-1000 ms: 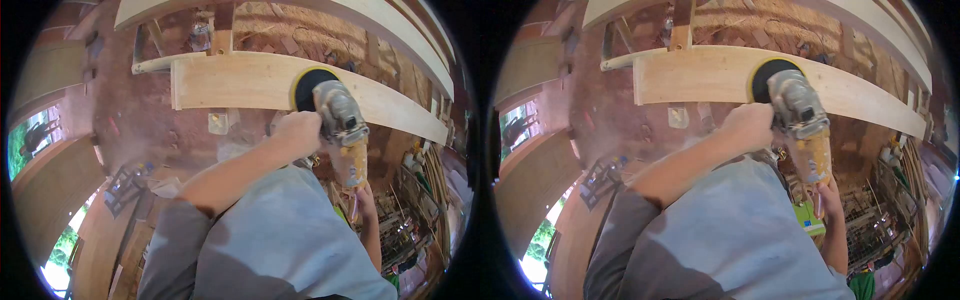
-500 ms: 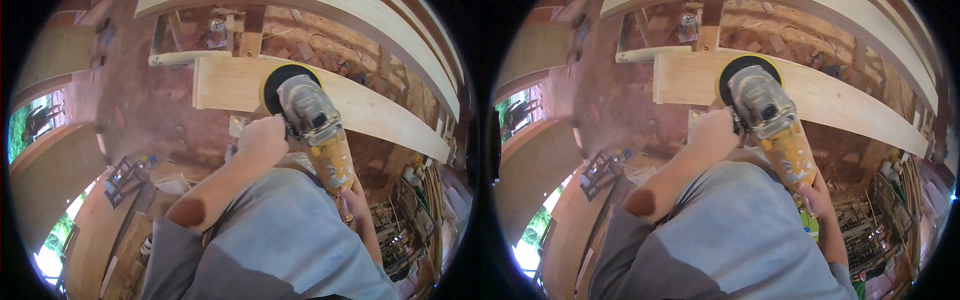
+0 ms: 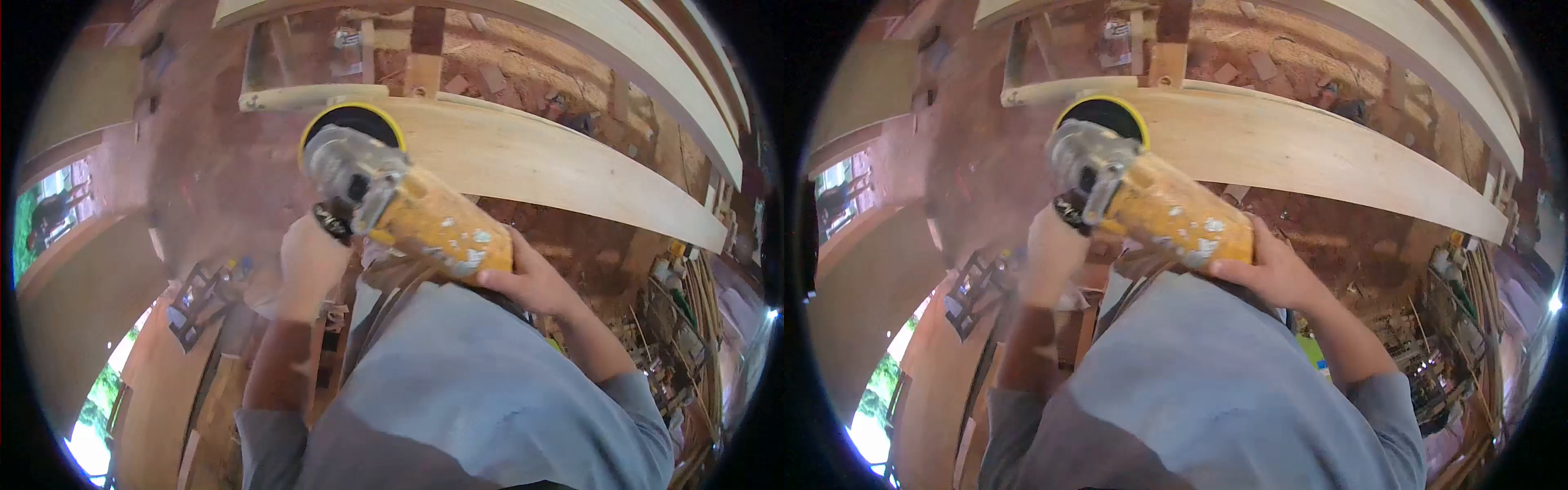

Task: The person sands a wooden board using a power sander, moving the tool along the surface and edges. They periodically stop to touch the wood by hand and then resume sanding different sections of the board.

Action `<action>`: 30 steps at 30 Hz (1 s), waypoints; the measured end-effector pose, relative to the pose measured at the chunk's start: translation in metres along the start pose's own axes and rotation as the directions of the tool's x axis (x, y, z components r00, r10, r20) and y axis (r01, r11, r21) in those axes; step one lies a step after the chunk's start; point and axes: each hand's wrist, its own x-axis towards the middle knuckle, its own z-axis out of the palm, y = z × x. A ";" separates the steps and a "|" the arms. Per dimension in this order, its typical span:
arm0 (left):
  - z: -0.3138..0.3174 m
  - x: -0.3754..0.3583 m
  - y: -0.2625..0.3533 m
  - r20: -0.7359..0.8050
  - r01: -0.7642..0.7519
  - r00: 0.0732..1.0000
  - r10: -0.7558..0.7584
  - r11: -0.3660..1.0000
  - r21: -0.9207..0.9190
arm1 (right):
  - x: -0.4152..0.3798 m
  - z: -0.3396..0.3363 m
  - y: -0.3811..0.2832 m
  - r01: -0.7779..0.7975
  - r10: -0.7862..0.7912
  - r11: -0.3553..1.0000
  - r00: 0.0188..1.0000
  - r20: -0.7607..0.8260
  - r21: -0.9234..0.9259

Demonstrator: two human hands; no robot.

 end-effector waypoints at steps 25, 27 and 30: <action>0.155 -0.015 0.228 0.465 -0.700 0.636 0.617 0.714 0.010 | -0.175 -0.106 0.202 0.109 0.144 0.807 0.917 -0.373 0.580; 0.143 -0.006 0.213 0.372 -0.596 0.750 0.546 0.803 0.024 | -0.161 -0.108 0.196 0.056 0.149 0.841 0.933 -0.329 0.538; 0.102 0.002 0.176 0.271 -0.542 0.820 0.505 0.836 0.082 | -0.125 -0.087 0.147 0.092 0.063 0.886 0.947 -0.314 0.455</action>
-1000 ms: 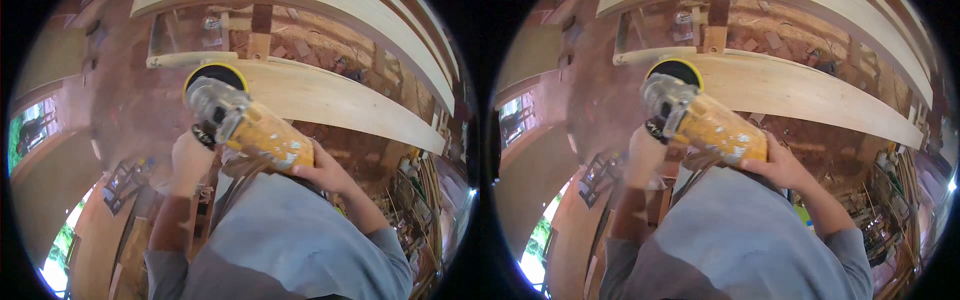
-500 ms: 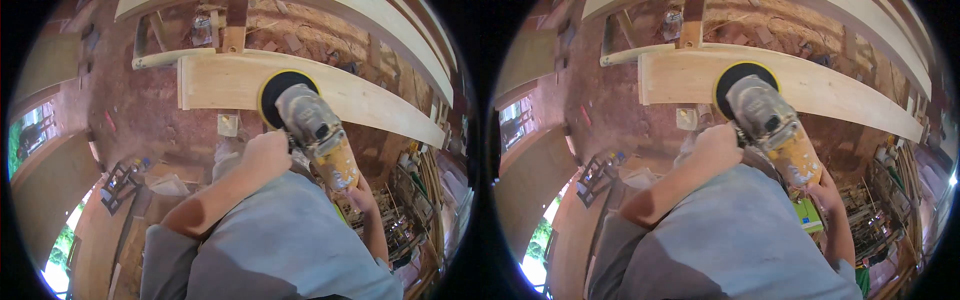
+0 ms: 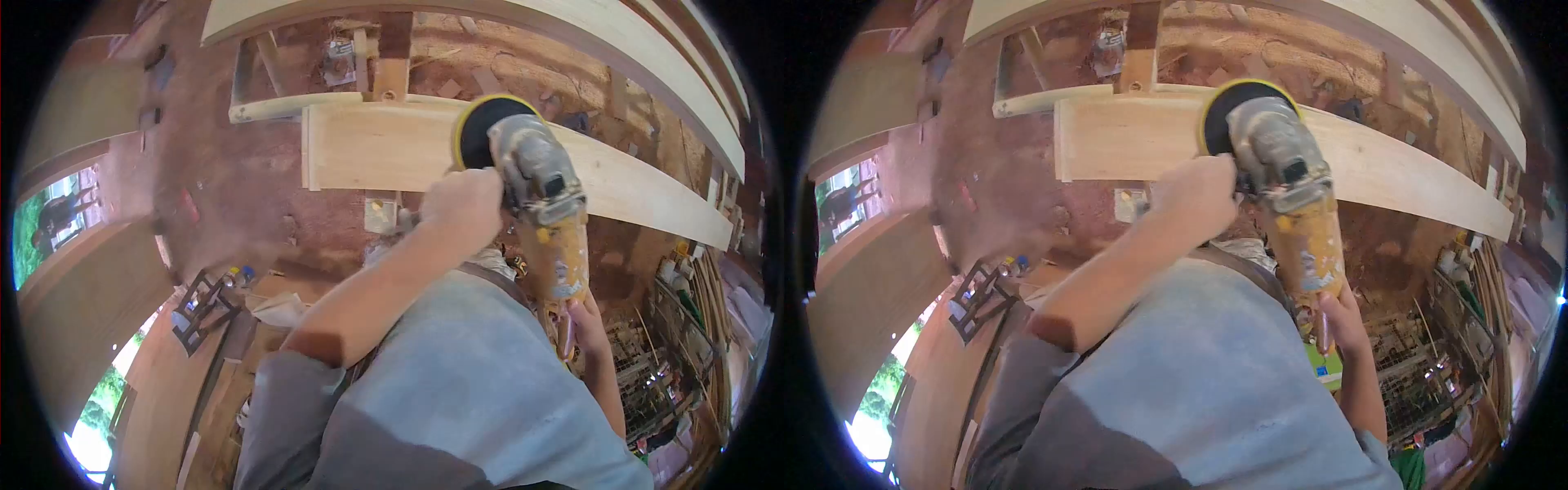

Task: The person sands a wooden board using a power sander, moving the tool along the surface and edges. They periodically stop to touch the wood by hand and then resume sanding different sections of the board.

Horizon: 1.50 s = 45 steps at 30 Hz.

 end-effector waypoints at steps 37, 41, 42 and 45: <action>-0.058 -0.024 -0.082 -0.082 0.358 0.931 -0.357 0.934 -0.003 | 0.055 0.105 -0.067 0.001 0.014 0.996 0.987 0.163 -0.091; -0.047 -0.011 -0.039 -0.009 0.303 0.953 -0.303 0.949 0.083 | 0.040 0.070 -0.053 0.025 -0.018 0.997 0.996 0.087 -0.076; -0.040 -0.007 -0.031 -0.004 0.292 0.956 -0.293 0.952 0.093 | 0.034 0.062 -0.052 0.028 -0.023 0.997 0.997 0.078 -0.065; -0.022 0.007 -0.009 0.010 0.231 0.972 -0.234 0.965 0.124 | 0.017 0.038 -0.044 -0.036 0.038 0.996 0.999 0.013 -0.084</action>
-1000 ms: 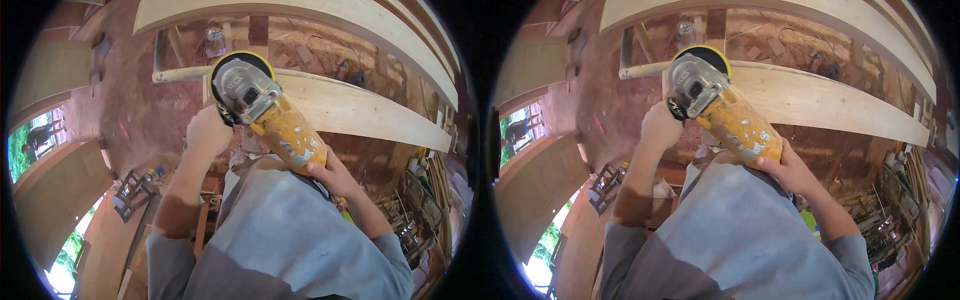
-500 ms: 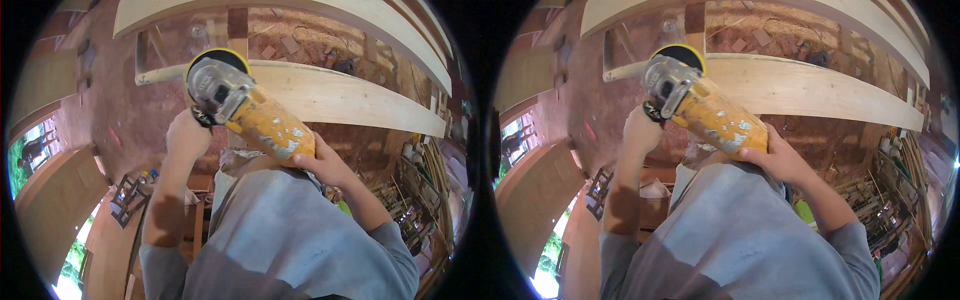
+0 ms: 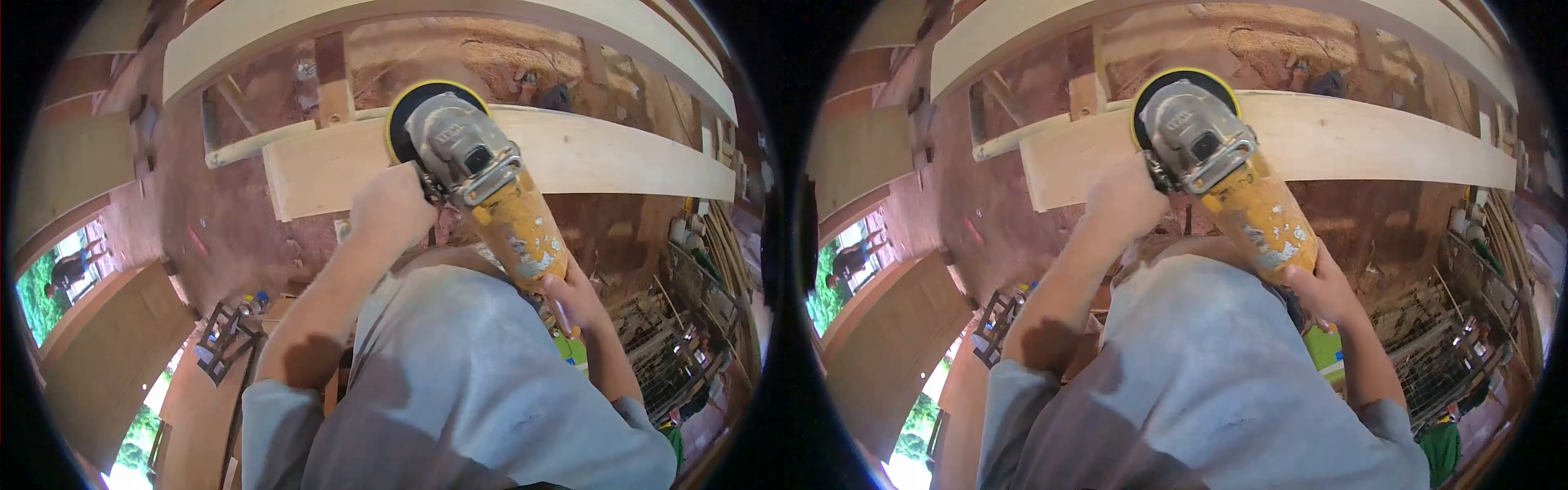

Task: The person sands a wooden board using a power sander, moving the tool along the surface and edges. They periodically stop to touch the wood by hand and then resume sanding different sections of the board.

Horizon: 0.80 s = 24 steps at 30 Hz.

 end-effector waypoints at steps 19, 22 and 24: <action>0.088 0.045 0.217 0.025 -0.667 0.745 0.667 0.741 0.077 | -0.070 -0.121 0.135 0.260 -0.160 0.894 0.946 -0.282 0.364; 0.071 0.039 0.179 0.094 -0.605 0.796 0.598 0.793 0.073 | -0.062 -0.094 0.123 0.273 -0.203 0.918 0.946 -0.253 0.286; 0.061 0.031 0.144 0.105 -0.564 0.824 0.556 0.823 0.068 | -0.060 -0.070 0.111 0.299 -0.235 0.938 0.921 -0.312 0.176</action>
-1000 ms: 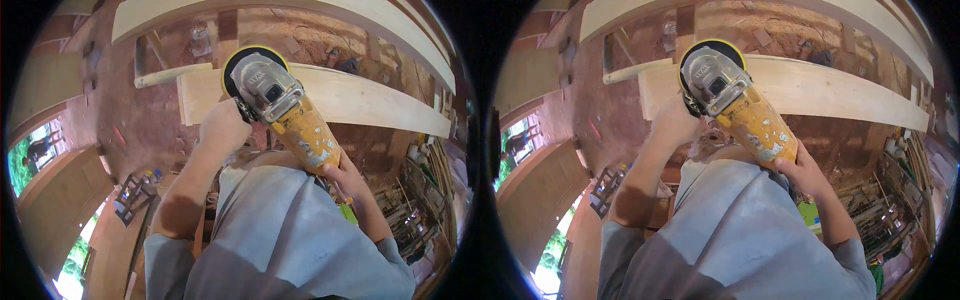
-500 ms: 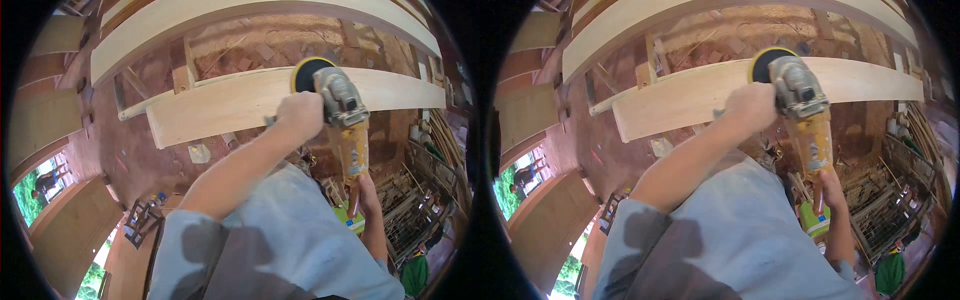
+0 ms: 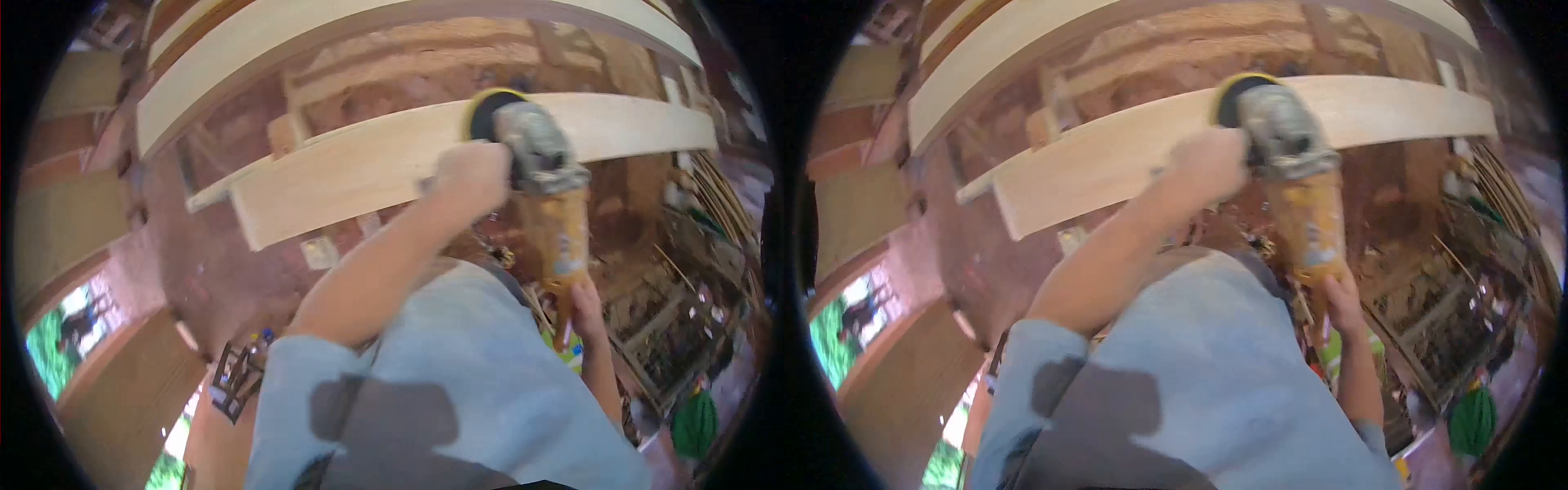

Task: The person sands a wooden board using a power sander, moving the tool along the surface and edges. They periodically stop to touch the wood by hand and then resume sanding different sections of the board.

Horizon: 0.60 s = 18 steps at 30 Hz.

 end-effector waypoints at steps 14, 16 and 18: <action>-0.049 -0.179 -0.164 -0.094 0.483 0.856 -0.509 0.850 -0.210 | 0.039 0.181 -0.052 0.025 0.104 0.925 0.943 0.316 -0.380; -0.064 -0.203 -0.163 -0.184 0.473 0.840 -0.511 0.855 -0.213 | 0.047 0.199 -0.052 0.033 0.121 0.936 0.904 0.409 -0.350; -0.068 -0.206 -0.154 -0.213 0.507 0.795 -0.568 0.815 -0.279 | 0.051 0.196 -0.059 0.016 0.105 0.959 0.908 0.407 -0.284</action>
